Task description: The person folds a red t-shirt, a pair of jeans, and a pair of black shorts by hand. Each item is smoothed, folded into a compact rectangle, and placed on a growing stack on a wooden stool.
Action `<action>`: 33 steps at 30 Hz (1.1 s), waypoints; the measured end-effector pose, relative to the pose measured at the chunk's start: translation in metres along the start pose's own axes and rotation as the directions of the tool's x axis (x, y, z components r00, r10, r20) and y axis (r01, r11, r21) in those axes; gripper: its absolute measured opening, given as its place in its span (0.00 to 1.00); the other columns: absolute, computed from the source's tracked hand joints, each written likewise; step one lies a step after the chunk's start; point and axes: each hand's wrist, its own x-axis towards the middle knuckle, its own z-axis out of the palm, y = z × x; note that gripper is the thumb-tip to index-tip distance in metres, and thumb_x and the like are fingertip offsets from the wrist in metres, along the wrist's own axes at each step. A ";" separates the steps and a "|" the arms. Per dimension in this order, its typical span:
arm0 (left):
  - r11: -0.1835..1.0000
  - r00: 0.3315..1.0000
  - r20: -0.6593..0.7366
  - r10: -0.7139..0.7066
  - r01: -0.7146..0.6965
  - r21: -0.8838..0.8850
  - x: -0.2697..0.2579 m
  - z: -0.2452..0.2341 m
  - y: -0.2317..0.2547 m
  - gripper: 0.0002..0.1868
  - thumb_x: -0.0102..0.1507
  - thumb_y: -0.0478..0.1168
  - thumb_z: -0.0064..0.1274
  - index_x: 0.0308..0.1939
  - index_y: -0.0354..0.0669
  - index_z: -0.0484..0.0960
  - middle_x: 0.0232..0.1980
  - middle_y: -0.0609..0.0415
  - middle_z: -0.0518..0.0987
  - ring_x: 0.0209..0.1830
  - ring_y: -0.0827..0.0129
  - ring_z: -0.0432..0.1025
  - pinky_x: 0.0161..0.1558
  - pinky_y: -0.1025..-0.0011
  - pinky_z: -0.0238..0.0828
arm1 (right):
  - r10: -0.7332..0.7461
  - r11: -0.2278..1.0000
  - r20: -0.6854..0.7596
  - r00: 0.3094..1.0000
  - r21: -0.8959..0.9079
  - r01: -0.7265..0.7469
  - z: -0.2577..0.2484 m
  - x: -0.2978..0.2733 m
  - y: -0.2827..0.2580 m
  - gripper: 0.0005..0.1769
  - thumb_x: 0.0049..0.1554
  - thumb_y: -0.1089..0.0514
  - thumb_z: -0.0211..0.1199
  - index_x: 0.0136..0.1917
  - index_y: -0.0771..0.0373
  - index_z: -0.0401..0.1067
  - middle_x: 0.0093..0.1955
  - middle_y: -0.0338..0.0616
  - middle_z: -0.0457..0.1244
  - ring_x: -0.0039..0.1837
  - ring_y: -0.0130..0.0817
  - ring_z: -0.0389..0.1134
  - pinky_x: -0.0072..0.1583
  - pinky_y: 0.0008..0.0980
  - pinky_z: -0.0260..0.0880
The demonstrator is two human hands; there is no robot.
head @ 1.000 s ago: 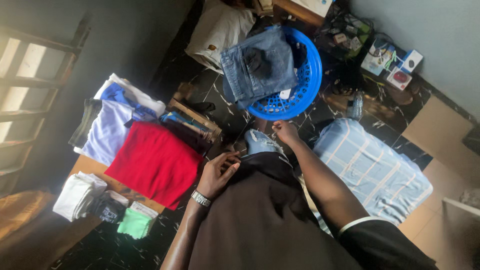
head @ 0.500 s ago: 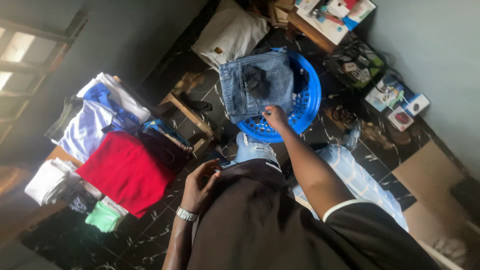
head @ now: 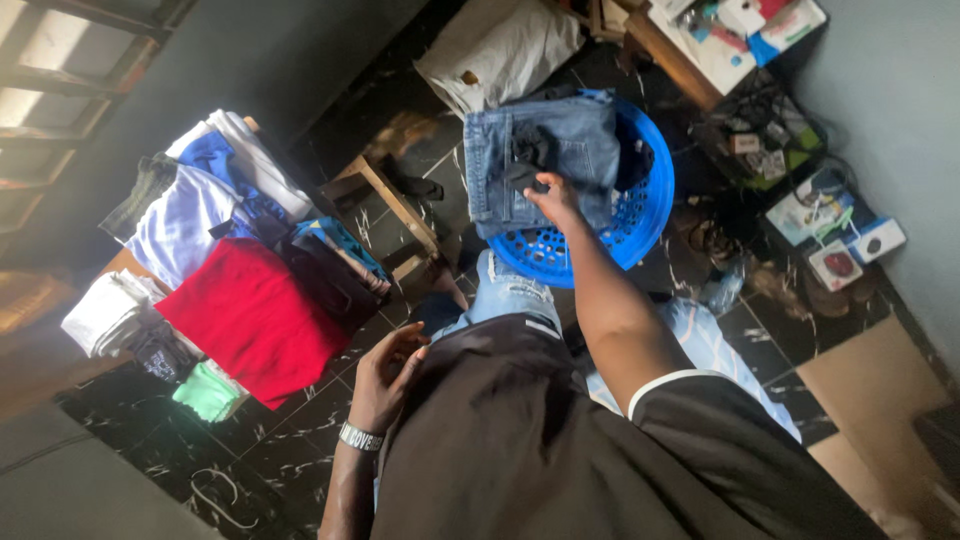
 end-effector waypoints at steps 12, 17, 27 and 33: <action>0.970 0.979 0.188 0.086 -0.125 0.207 0.043 0.011 0.023 0.22 0.63 0.39 0.59 0.62 0.42 0.78 0.48 0.53 0.86 0.40 0.71 0.80 0.45 0.71 0.77 | 0.262 0.960 -0.632 0.729 0.244 -0.134 -0.063 -0.128 0.100 0.13 0.53 0.64 0.67 0.52 0.61 0.73 0.45 0.46 0.66 0.44 0.37 0.70 0.48 0.37 0.71; 0.921 0.941 0.292 0.174 -0.260 0.291 0.059 0.022 0.028 0.22 0.63 0.39 0.58 0.61 0.42 0.77 0.49 0.51 0.85 0.40 0.68 0.81 0.45 0.69 0.77 | 0.170 0.981 -0.603 0.780 0.025 -0.195 -0.081 -0.142 0.128 0.12 0.49 0.63 0.69 0.48 0.61 0.75 0.45 0.48 0.69 0.47 0.43 0.72 0.50 0.41 0.72; 0.934 0.965 0.203 0.168 -0.221 0.279 0.043 0.018 0.024 0.19 0.64 0.39 0.58 0.59 0.39 0.78 0.50 0.48 0.85 0.47 0.65 0.81 0.46 0.69 0.78 | 0.217 0.951 -0.341 0.915 -0.136 -0.276 -0.070 -0.081 0.117 0.17 0.54 0.49 0.72 0.54 0.58 0.79 0.53 0.50 0.71 0.57 0.49 0.72 0.59 0.43 0.71; 0.950 0.988 0.127 0.094 -0.127 0.284 0.026 0.011 0.017 0.20 0.64 0.39 0.57 0.59 0.40 0.78 0.48 0.50 0.86 0.44 0.67 0.81 0.46 0.70 0.76 | 0.118 0.983 -0.350 0.929 -0.094 -0.160 -0.059 -0.039 0.100 0.43 0.45 0.47 0.80 0.66 0.69 0.66 0.61 0.61 0.65 0.63 0.57 0.64 0.62 0.46 0.64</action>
